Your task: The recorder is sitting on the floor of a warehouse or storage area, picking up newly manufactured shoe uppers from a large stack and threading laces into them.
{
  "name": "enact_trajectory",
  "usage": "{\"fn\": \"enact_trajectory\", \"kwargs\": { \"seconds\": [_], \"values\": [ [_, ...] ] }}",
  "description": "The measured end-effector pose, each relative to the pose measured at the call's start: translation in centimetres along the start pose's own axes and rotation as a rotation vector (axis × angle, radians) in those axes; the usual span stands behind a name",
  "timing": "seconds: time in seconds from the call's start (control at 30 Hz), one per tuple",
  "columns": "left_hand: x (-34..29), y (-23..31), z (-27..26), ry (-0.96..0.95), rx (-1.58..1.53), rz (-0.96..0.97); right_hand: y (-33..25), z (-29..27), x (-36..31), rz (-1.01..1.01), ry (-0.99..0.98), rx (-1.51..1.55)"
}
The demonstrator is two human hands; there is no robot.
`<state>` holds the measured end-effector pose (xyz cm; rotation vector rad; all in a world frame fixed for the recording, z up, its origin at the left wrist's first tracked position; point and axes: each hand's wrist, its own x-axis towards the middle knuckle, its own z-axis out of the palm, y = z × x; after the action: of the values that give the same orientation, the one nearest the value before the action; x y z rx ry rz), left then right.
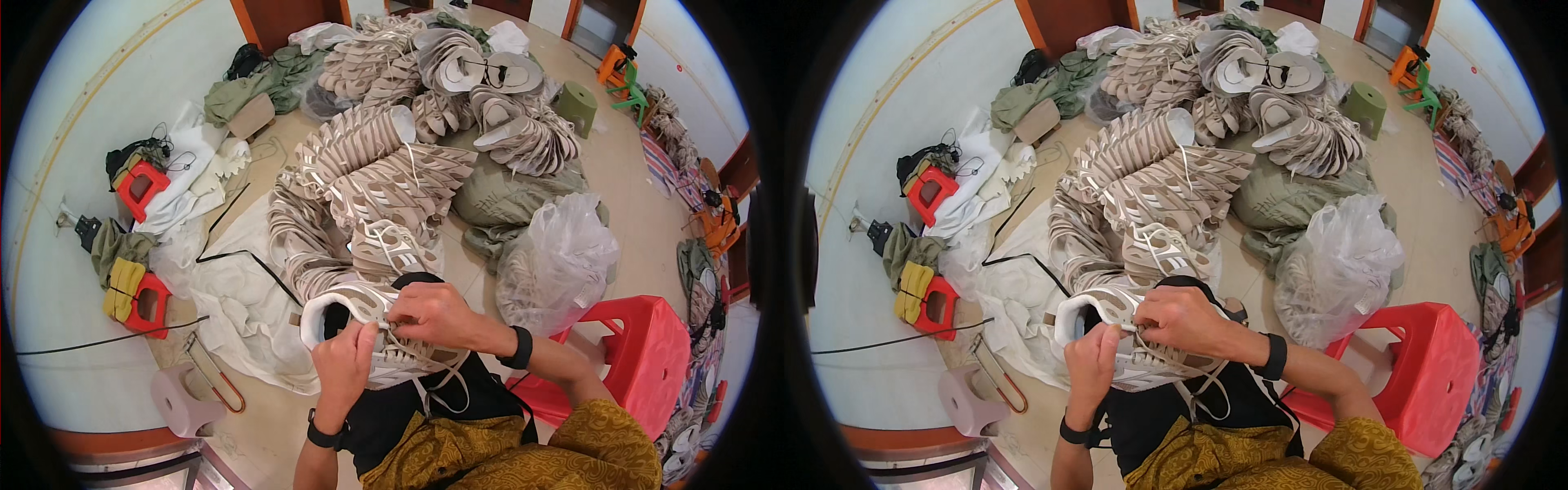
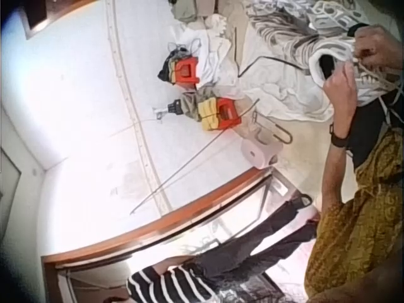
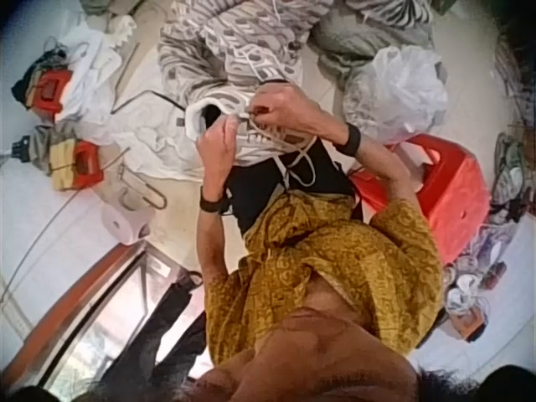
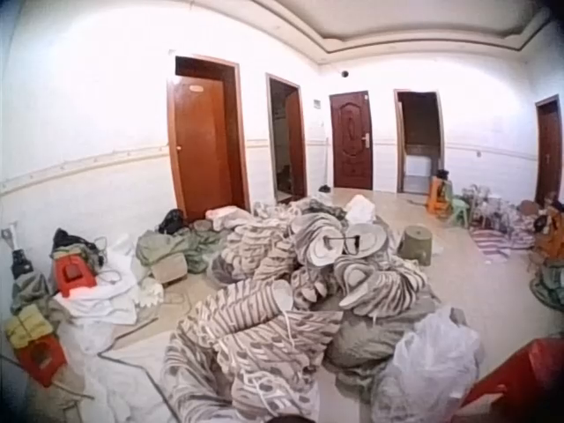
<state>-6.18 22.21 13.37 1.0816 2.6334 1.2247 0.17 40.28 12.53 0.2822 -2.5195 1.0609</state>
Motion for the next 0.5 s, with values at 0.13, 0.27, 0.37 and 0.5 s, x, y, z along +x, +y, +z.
{"fn": "enact_trajectory", "kwargs": {
  "seconds": [0.13, 0.27, 0.37, 0.5],
  "values": [
    [0.7, 0.2, -0.4, -0.124, -0.006, -0.033, -0.2, 0.9, 0.4, -0.018, 0.08, -0.016],
    [0.9, 0.3, -0.3, -0.152, -0.01, -0.085, -0.6, 1.3, 0.5, 0.01, 0.109, -0.06],
    [0.9, 0.1, -0.2, -0.141, -0.012, -0.127, -0.7, 1.4, 0.5, 0.019, 0.097, -0.104],
    [1.3, 0.1, -0.2, -0.161, -0.063, -0.156, -0.8, 1.5, 0.6, 0.026, 0.107, -0.115]
  ]
}}
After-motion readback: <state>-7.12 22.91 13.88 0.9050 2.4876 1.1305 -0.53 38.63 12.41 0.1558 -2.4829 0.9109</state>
